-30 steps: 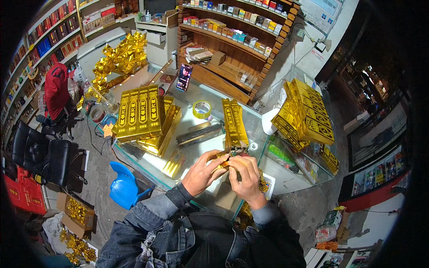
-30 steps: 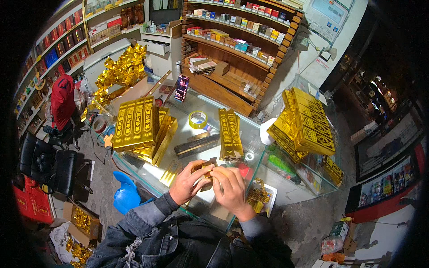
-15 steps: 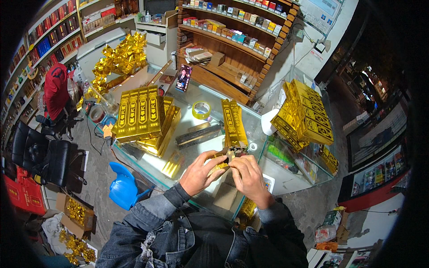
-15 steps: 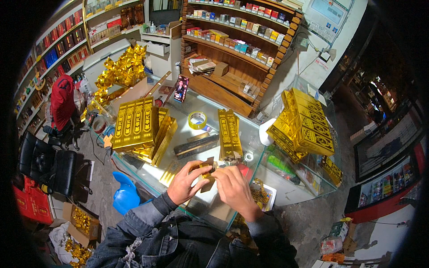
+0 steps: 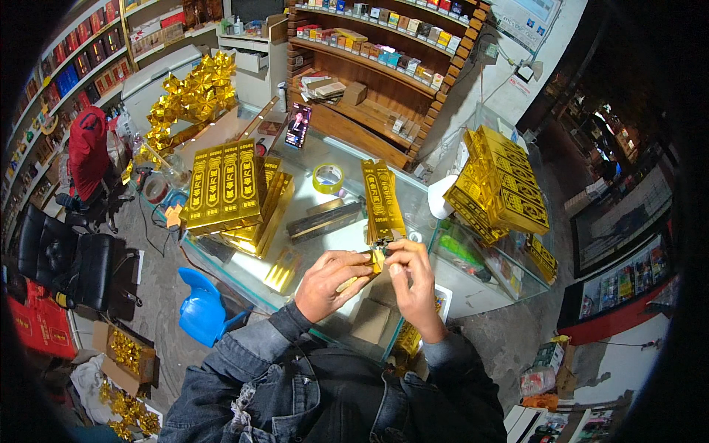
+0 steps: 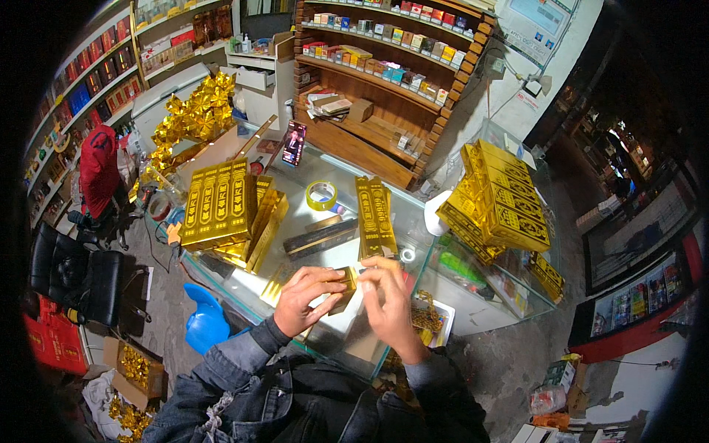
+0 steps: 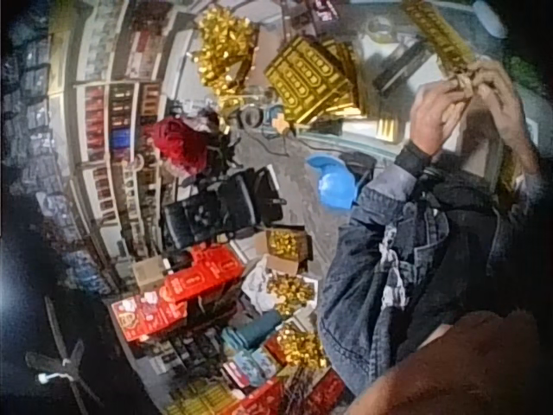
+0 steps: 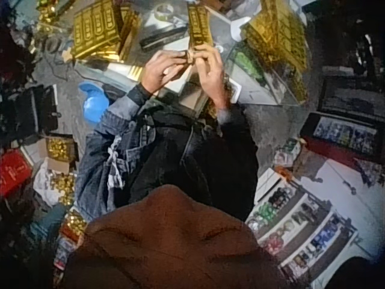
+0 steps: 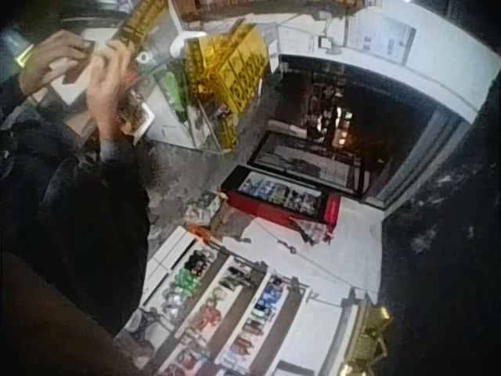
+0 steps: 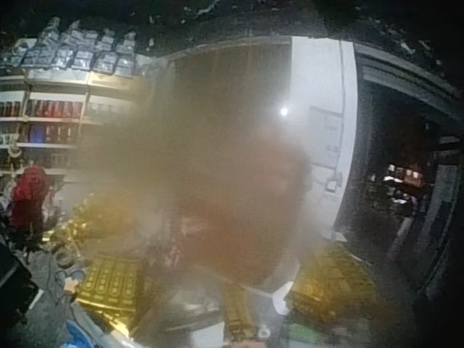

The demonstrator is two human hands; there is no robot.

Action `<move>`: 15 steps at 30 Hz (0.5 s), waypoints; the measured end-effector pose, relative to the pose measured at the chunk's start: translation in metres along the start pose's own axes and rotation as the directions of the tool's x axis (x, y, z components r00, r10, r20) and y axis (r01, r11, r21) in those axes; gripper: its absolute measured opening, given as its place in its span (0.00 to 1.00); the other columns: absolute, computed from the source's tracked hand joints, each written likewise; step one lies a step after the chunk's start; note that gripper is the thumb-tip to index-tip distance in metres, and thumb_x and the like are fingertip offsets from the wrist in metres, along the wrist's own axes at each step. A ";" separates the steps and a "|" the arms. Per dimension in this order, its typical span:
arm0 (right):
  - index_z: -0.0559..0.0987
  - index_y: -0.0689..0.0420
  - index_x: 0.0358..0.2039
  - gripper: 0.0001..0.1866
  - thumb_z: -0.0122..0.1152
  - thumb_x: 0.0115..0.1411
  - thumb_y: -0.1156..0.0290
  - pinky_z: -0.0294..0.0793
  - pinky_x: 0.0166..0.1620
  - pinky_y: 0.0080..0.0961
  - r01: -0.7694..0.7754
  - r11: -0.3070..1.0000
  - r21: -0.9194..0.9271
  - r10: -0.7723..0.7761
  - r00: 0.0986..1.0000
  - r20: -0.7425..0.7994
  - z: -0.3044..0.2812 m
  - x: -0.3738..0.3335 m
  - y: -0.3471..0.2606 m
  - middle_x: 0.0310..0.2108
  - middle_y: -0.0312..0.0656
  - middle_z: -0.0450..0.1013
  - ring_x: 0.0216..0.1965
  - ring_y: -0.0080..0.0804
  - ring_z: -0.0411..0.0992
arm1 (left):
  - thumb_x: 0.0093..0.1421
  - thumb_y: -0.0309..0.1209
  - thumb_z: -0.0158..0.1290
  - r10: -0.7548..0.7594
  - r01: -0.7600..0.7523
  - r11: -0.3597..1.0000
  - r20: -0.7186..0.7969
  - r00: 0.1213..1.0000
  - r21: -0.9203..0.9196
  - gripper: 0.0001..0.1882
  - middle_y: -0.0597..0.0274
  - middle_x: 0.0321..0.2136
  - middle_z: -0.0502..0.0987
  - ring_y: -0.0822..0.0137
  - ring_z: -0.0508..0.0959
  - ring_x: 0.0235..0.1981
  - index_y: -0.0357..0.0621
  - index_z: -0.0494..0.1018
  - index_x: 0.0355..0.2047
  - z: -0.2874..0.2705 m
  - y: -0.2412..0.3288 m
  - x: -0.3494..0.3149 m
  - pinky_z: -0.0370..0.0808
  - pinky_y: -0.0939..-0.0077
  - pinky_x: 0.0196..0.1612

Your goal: The person assembles small gold-colored paper items into rectangular bundles on a glass counter. They fold the paper, align edges, and secure the bundles with adhesive tape, stacking completed units on the counter.

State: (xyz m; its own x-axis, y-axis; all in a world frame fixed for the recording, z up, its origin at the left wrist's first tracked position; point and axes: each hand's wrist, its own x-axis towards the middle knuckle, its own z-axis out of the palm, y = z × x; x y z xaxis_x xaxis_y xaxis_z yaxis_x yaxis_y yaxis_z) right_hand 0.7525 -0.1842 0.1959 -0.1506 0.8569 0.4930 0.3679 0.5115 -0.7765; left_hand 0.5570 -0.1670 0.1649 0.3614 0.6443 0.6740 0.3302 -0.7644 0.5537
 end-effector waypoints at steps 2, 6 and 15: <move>0.72 0.62 0.51 0.13 0.51 0.67 0.75 0.72 0.42 0.20 -0.258 0.937 0.234 0.263 0.965 0.013 0.002 0.003 0.003 0.47 0.44 0.69 0.37 0.23 0.70 | 0.52 0.26 0.63 0.017 -0.017 1.000 0.020 1.000 0.009 0.14 0.57 0.48 0.78 0.55 0.77 0.47 0.44 0.78 0.41 0.001 0.000 -0.001 0.74 0.65 0.51; 0.74 0.57 0.51 0.12 0.53 0.67 0.73 0.58 0.25 0.13 -0.509 0.839 0.194 0.457 0.852 0.257 0.004 0.008 0.002 0.26 0.26 0.67 0.23 0.12 0.58 | 0.53 0.30 0.65 -0.034 0.033 0.999 -0.047 0.998 -0.019 0.21 0.52 0.47 0.76 0.54 0.77 0.47 0.42 0.73 0.46 0.006 0.004 -0.005 0.76 0.64 0.48; 0.77 0.57 0.46 0.12 0.60 0.61 0.74 0.61 0.24 0.16 -0.218 0.953 -0.211 0.238 0.969 0.072 0.002 0.013 -0.012 0.20 0.31 0.65 0.21 0.15 0.60 | 0.53 0.35 0.67 -0.213 0.192 0.958 -0.081 0.974 -0.215 0.36 0.44 0.47 0.73 0.49 0.76 0.48 0.38 0.62 0.57 0.029 -0.008 -0.020 0.75 0.62 0.50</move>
State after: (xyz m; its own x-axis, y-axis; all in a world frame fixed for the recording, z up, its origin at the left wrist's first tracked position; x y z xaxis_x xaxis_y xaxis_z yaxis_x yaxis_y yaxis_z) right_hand 0.7440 -0.1785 0.2105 -0.1249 0.9562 0.2646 0.5768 0.2870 -0.7648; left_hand 0.5727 -0.1736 0.1325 0.2105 0.7884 0.5781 0.1978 -0.6134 0.7646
